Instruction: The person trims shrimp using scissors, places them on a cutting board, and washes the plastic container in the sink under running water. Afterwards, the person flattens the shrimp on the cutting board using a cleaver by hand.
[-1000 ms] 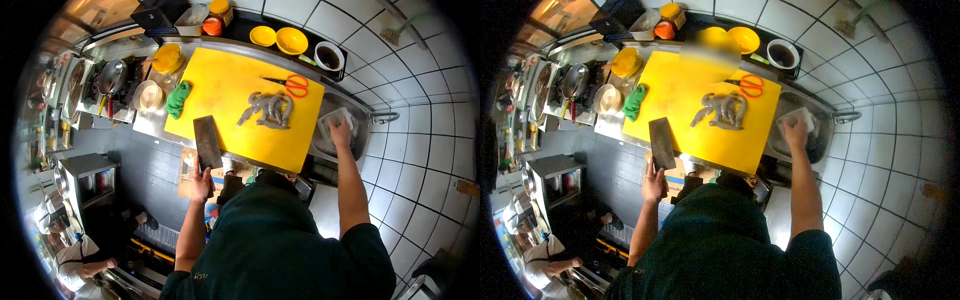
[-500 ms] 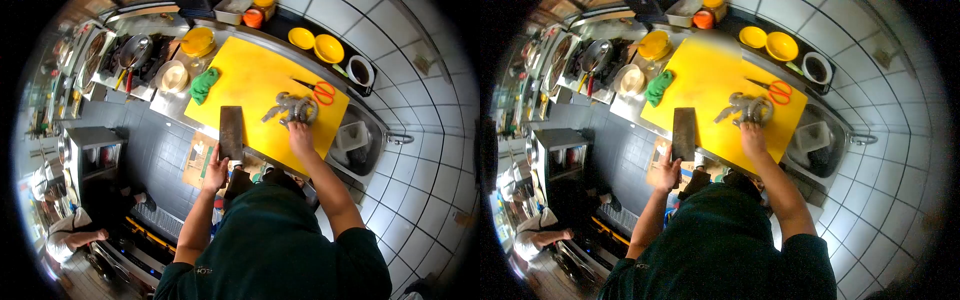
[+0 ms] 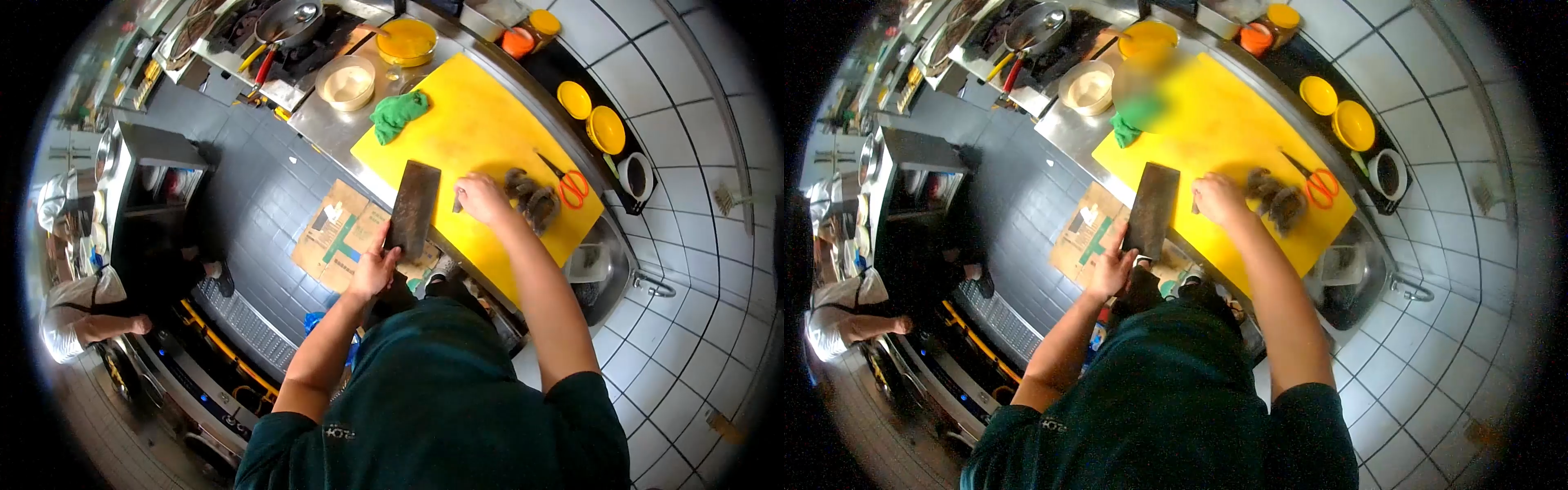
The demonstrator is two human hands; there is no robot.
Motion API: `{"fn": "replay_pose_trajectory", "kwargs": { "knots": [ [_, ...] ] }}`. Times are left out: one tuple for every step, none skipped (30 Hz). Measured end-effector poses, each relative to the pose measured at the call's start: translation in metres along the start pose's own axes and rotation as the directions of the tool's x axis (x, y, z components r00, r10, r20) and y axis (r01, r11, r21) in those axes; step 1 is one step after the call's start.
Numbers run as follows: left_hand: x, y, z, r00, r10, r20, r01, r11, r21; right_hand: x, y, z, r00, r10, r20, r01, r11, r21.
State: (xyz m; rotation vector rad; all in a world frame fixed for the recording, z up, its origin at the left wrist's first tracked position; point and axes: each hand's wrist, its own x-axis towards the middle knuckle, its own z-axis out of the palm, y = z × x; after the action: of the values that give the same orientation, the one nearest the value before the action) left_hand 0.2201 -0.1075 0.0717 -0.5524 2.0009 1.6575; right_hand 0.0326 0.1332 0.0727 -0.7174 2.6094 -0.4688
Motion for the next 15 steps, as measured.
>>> {"fn": "replay_pose_trajectory", "kwargs": {
  "knots": [
    [0.001,0.000,-0.001,1.000,-0.017,-0.001,0.017,1.000,0.011,0.007,0.001,0.007,0.997,-0.025,-0.071,0.023,0.999,-0.033],
    [0.002,-0.002,-0.002,1.000,-0.011,0.002,0.011,1.000,-0.026,0.012,-0.003,0.010,0.989,-0.052,-0.141,0.043,0.997,-0.065],
    [0.003,-0.004,-0.001,1.000,-0.004,0.006,0.004,0.998,-0.063,0.015,-0.006,0.013,0.975,-0.079,-0.210,0.060,0.994,-0.097],
    [0.004,-0.007,-0.001,1.000,0.004,0.011,-0.003,0.995,-0.102,0.014,-0.008,0.016,0.979,-0.043,-0.197,0.024,0.995,-0.100],
    [0.009,-0.019,0.001,0.999,0.053,-0.006,-0.054,0.995,-0.084,0.008,-0.017,0.011,0.983,-0.008,-0.182,-0.012,0.994,-0.107],
    [0.008,-0.017,0.001,0.998,0.057,-0.015,-0.057,0.996,-0.063,0.002,-0.023,0.010,0.985,0.030,-0.168,-0.050,0.992,-0.115],
    [0.006,-0.015,0.001,0.998,0.060,-0.022,-0.061,0.997,-0.042,-0.002,-0.023,0.012,0.985,0.018,-0.169,-0.040,0.991,-0.128],
    [0.004,-0.010,0.001,0.998,0.064,-0.028,-0.065,0.998,-0.018,-0.006,-0.022,0.016,0.985,0.006,-0.171,-0.031,0.990,-0.141],
    [0.002,-0.007,0.001,0.999,0.047,-0.024,-0.048,0.998,-0.027,-0.009,-0.019,0.019,0.985,-0.004,-0.174,-0.023,0.988,-0.151],
    [0.001,-0.004,0.001,0.999,0.031,-0.018,-0.032,0.999,-0.034,-0.010,-0.017,0.022,0.986,-0.011,-0.167,-0.013,0.989,-0.144],
    [-0.001,0.000,0.000,1.000,0.015,-0.012,-0.015,0.999,-0.038,-0.011,-0.015,0.025,0.987,-0.018,-0.162,-0.004,0.991,-0.135],
    [-0.003,0.005,0.000,1.000,-0.003,-0.010,0.003,0.999,-0.045,-0.013,-0.013,0.028,0.987,-0.023,-0.158,0.003,0.992,-0.125],
    [-0.005,0.010,0.000,1.000,-0.019,-0.007,0.018,0.999,-0.049,-0.014,-0.010,0.030,0.988,-0.042,-0.146,0.025,0.993,-0.116],
    [-0.006,0.013,0.000,0.999,-0.032,-0.003,0.032,0.998,-0.053,-0.013,-0.008,0.029,0.989,-0.060,-0.137,0.046,0.993,-0.107],
    [-0.005,0.011,0.001,0.999,-0.034,0.000,0.034,0.997,-0.063,-0.013,-0.007,0.028,0.989,-0.079,-0.129,0.067,0.993,-0.098]
  ]
}}
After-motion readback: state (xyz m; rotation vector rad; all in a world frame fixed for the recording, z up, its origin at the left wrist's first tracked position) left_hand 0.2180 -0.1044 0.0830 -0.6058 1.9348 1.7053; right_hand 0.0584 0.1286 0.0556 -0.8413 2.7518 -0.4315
